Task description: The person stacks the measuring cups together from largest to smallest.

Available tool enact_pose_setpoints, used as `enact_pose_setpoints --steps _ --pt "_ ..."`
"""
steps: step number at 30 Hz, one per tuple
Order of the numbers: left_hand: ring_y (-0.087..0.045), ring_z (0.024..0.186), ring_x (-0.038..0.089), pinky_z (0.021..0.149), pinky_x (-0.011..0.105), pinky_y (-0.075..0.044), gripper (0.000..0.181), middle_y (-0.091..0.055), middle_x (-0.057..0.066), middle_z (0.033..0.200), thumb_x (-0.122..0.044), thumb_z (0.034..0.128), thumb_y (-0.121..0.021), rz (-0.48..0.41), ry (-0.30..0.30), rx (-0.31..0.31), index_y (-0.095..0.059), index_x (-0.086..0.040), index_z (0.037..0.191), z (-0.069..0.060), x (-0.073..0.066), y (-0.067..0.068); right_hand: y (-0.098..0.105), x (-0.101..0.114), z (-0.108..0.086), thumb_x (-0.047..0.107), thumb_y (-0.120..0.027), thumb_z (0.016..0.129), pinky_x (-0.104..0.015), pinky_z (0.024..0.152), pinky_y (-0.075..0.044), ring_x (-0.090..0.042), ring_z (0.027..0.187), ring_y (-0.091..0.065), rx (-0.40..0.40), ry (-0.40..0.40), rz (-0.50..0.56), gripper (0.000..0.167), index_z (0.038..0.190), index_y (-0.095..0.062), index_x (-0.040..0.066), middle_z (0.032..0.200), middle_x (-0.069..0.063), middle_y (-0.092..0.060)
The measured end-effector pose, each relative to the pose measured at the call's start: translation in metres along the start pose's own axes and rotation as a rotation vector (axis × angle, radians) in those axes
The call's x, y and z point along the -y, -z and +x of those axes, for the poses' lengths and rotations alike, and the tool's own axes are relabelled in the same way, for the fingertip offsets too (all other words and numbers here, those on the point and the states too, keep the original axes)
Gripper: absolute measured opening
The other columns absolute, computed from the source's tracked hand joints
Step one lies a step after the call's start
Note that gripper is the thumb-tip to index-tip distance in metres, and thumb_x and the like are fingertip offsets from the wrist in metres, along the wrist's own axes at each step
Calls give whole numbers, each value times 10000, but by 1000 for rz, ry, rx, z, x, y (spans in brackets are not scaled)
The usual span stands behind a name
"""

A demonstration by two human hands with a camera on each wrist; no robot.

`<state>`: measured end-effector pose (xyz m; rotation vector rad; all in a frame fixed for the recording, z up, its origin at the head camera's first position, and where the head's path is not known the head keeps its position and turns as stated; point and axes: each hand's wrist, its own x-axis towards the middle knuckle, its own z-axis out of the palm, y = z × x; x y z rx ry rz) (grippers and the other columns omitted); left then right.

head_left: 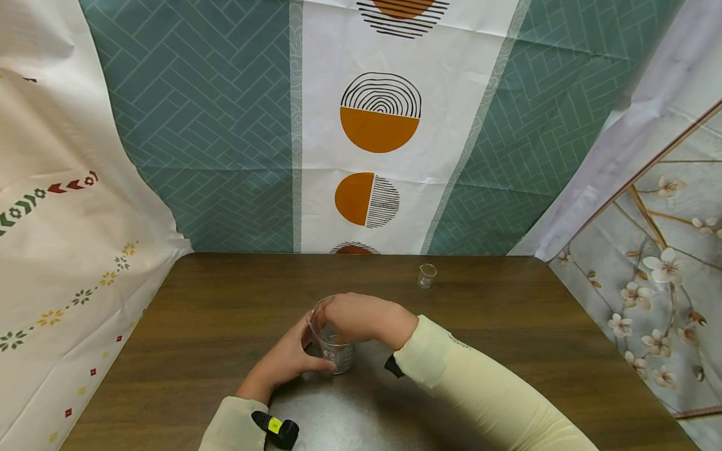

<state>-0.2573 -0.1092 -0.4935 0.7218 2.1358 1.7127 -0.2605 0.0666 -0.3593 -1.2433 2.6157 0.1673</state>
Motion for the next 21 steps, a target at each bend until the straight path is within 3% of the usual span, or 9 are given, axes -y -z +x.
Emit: enact_pose_setpoints --steps 9,21 --pt "-293 1453 225 1041 98 -297 1088 -290 1 1577 -222 686 -886 -7 6 -3 -202 -262 1531 0 -1 0 1 1 0 195 -763 841 -226 941 -495 -83 1140 -592 2 -5 7 357 1187 -677 190 1240 68 -629" --pt "-251 1469 258 1129 286 -306 1106 -229 15 1603 -194 706 -872 -27 1 7 -156 -246 1547 0 0 0 2 1 0 187 -750 852 -241 940 -498 -97 1130 -600 23 -16 4 348 1193 -680 185 1241 64 -632"
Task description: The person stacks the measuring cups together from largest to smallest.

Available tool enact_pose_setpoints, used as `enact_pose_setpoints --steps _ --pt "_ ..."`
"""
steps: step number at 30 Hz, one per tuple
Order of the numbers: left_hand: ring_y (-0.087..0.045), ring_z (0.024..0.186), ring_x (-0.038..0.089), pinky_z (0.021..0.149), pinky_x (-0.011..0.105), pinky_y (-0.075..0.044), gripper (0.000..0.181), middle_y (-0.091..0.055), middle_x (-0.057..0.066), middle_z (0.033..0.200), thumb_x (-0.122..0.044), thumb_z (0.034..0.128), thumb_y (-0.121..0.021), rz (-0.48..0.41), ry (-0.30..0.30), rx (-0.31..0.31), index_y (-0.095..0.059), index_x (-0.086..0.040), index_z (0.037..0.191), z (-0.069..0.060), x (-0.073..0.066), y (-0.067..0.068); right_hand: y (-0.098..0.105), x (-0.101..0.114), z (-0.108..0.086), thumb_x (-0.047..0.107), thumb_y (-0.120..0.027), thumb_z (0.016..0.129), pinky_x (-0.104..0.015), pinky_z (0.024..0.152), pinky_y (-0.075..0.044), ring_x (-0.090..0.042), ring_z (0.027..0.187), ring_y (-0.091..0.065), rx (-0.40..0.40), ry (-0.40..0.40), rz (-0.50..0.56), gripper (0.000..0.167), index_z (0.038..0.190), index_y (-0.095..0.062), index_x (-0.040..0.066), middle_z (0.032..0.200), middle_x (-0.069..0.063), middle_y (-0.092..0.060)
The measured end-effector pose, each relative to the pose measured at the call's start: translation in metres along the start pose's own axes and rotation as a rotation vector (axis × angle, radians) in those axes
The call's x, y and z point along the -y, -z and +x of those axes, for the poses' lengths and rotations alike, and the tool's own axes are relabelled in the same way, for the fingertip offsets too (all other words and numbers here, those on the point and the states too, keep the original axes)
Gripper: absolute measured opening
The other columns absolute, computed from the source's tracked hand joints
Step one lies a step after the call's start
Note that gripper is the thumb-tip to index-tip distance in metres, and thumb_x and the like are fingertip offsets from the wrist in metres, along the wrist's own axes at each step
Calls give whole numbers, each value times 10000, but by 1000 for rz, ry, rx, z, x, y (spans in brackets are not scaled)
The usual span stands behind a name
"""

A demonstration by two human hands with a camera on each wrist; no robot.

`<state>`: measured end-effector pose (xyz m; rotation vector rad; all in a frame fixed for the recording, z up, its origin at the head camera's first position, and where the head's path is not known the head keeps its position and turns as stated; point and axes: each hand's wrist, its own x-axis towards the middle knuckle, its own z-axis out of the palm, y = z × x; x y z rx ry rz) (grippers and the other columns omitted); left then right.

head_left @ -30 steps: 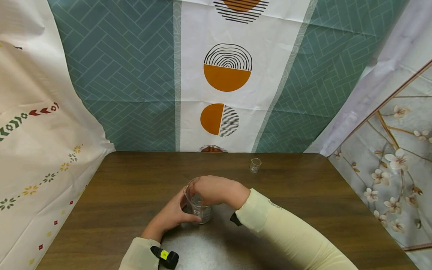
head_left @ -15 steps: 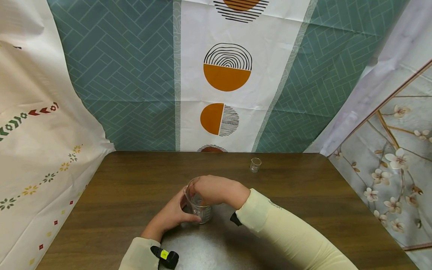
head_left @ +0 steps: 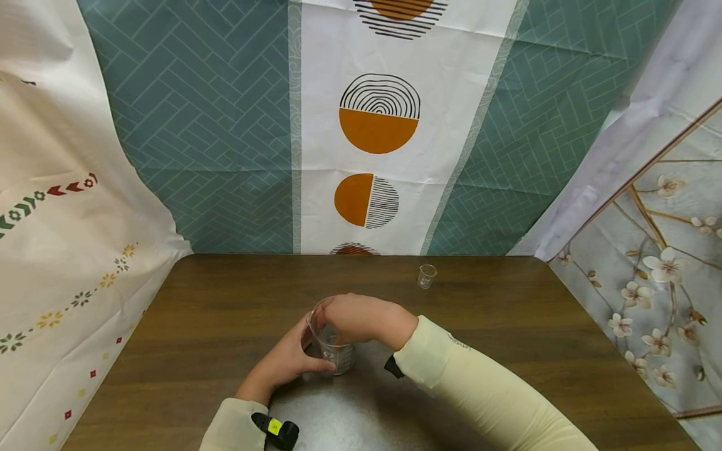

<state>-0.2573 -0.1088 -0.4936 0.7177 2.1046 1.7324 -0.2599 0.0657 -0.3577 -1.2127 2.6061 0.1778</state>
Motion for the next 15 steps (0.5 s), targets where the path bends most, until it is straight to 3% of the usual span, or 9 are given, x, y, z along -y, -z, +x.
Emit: enact_pose_setpoints --steps 9,15 --pt "-236 1476 233 1157 485 -256 1100 -213 -17 1605 -206 715 -866 -22 6 14 -147 -286 1544 1 -1 -1 -1 -2 0 191 -737 864 -226 942 -494 -80 1152 -586 2 11 17 343 1200 -673 205 1277 74 -611" --pt "-257 1467 225 1123 268 -314 1110 -220 -17 1602 -201 716 -866 -7 17 11 -133 -291 1546 0 -1 0 1 -2 0 198 -732 870 -234 970 -480 -73 1192 -564 0 36 4 347 1211 -668 212 1313 91 -593"
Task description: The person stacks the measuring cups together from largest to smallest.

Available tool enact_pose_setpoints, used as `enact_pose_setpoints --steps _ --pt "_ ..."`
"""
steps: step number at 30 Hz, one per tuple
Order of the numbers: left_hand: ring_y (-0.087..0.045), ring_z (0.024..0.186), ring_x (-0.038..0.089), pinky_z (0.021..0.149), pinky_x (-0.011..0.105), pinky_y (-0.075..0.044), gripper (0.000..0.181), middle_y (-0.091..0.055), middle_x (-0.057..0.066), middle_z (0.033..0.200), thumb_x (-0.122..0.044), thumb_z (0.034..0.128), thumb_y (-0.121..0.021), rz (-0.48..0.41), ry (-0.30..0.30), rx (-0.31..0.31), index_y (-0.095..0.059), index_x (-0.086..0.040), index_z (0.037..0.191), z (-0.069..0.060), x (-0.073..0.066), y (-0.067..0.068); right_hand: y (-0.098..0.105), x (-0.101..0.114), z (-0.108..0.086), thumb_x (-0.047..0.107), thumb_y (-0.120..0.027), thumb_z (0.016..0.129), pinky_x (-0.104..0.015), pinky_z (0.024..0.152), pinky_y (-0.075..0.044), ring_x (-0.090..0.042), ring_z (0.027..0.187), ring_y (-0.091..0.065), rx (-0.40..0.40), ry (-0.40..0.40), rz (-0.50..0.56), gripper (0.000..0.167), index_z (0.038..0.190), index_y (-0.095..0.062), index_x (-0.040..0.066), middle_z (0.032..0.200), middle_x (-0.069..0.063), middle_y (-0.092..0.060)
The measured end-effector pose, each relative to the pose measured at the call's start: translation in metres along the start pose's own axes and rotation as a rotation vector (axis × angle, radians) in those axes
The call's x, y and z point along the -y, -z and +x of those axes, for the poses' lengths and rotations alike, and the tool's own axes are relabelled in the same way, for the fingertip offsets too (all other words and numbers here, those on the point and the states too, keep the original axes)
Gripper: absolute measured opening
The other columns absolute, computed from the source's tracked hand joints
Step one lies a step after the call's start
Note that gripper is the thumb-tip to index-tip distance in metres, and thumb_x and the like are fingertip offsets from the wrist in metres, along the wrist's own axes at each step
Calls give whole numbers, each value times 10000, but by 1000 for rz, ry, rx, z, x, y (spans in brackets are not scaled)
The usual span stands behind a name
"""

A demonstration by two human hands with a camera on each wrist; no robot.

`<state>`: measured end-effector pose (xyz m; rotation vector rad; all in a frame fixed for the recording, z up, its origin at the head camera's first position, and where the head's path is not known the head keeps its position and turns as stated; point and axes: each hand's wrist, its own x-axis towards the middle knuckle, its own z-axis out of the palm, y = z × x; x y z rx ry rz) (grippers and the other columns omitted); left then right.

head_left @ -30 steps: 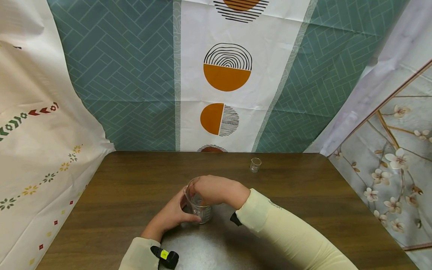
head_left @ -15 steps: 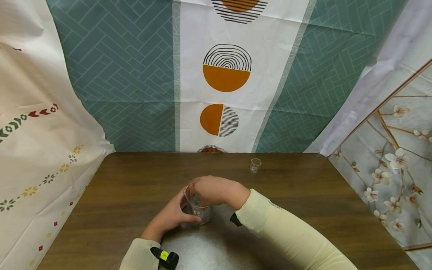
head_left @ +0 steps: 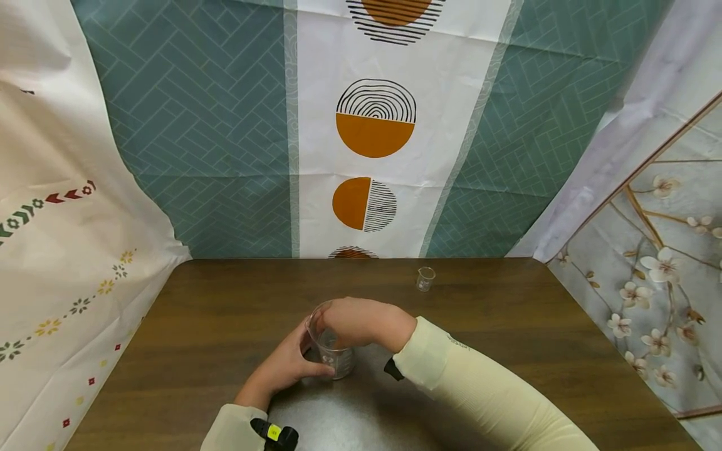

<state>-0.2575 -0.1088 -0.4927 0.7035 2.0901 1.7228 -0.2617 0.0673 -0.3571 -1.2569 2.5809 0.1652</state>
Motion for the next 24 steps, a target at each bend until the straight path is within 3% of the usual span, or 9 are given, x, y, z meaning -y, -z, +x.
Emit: enact_pose_setpoints --steps 2,7,10,14,21,24 --pt "-253 1469 225 1129 277 -306 1114 -217 -18 1603 -199 715 -867 -3 2 1 -131 -292 1546 0 0 0 0 0 -1 199 -731 870 -233 979 -475 -68 1200 -559 -4 3 -5 347 1212 -668 213 1311 99 -594" --pt "-220 1480 249 1169 501 -235 1119 -186 -4 1613 -214 718 -865 -9 12 -2 -120 -282 1550 1 1 0 2 1 -3 207 -724 877 -227 973 -476 -64 1190 -569 -7 -7 -26 350 1221 -663 209 1279 112 -619" --pt "-210 1483 260 1167 531 -222 1123 -176 7 1616 -221 720 -864 -4 16 -4 -111 -266 1553 1 2 0 2 2 -5 220 -724 877 -222 952 -486 -66 1160 -589 -9 -20 -40 356 1227 -658 207 1259 112 -633" --pt "-232 1475 244 1163 486 -243 1134 -201 3 1609 -218 707 -872 11 20 -14 -118 -260 1553 1 3 0 4 2 -8 234 -718 883 -226 943 -494 -71 1156 -593 -10 -33 -47 377 1251 -644 207 1274 104 -626" --pt "-276 1456 245 1113 246 -307 1126 -244 24 1594 -214 697 -879 43 16 -34 -145 -246 1551 1 2 0 9 0 -18 212 -697 899 -246 978 -483 -76 1202 -572 -48 -21 10 412 1301 -612 234 1339 102 -587" --pt "-280 1456 237 1124 276 -296 1129 -255 14 1589 -218 691 -882 37 24 -35 -148 -262 1548 0 0 0 11 -2 -22 206 -687 906 -244 995 -470 -76 1222 -561 -68 2 -7 424 1320 -598 238 1350 99 -580"
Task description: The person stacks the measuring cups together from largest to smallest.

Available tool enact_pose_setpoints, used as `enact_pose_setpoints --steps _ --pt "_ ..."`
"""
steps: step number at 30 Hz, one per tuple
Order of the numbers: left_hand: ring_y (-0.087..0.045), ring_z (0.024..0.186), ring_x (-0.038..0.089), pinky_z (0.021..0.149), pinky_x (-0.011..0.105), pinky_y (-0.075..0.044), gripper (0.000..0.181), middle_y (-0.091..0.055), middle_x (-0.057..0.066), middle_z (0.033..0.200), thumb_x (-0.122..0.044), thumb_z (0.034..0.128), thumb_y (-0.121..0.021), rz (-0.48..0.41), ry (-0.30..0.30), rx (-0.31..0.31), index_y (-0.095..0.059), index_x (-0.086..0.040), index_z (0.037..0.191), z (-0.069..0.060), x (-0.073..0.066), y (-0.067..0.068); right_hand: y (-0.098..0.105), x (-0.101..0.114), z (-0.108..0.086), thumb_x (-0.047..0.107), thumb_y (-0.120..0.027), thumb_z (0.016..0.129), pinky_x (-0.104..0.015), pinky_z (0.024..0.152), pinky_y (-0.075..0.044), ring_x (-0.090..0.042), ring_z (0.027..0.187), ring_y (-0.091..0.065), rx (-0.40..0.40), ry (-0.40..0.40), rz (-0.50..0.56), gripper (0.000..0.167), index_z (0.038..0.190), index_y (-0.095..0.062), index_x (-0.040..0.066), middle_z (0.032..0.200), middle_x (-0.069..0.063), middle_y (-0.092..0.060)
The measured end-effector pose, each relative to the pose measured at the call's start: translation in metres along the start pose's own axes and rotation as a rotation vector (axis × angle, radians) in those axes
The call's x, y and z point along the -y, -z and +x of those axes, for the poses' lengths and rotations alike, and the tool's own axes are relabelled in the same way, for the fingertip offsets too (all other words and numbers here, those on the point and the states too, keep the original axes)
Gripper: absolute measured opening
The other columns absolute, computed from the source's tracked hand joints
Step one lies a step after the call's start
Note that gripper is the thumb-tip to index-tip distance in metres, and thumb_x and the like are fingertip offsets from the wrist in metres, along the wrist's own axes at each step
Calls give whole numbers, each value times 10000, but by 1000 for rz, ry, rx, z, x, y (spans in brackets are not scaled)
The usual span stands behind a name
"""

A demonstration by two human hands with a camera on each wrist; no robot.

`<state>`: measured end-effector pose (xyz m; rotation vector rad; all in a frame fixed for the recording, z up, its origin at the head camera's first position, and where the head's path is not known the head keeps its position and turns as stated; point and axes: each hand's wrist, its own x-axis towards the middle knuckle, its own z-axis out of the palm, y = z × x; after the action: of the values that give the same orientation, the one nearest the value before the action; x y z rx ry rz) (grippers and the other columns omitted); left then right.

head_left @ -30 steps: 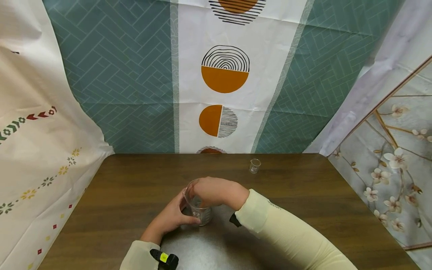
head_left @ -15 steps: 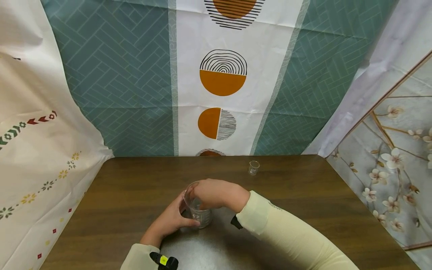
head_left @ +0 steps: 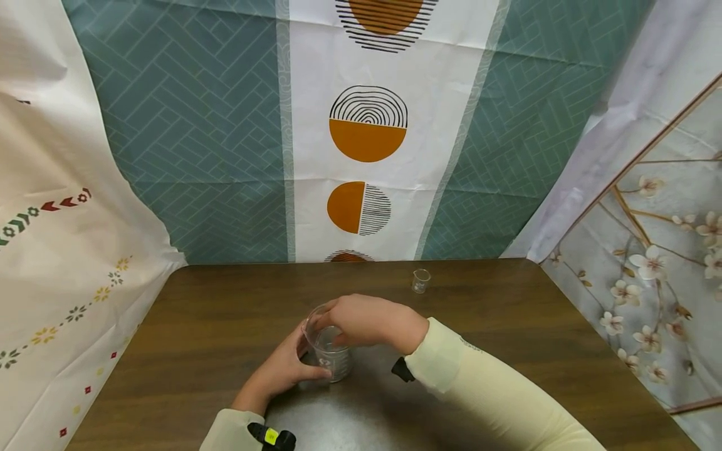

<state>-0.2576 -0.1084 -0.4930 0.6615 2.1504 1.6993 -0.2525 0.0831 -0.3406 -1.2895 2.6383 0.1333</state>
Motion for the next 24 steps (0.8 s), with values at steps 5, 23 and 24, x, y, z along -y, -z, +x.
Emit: enact_pose_setpoints --steps 5,23,24 --pt "-287 1454 276 1148 469 -255 1120 -274 46 1581 -227 683 -887 -10 -6 -7 -168 -249 1542 -1 -1 0 3 0 -5 206 -675 915 -263 1024 -452 -93 1251 -543 -5 2 -30 446 1347 -574 248 1366 89 -572" --pt "-334 1434 271 1108 245 -312 955 -387 41 1522 -210 664 -896 -4 -52 -6 -333 -342 1424 1 0 -1 6 -9 -23 256 -688 907 -259 976 -481 -117 1144 -589 -121 -22 -1 389 1288 -619 228 1286 33 -584" --pt "-334 1433 268 1086 188 -311 949 -391 42 1518 -203 663 -896 -7 -60 -5 -340 -337 1419 1 1 -1 6 -9 -23 257 -684 909 -262 983 -478 -123 1148 -585 -127 -27 -1 386 1288 -619 221 1290 25 -580"
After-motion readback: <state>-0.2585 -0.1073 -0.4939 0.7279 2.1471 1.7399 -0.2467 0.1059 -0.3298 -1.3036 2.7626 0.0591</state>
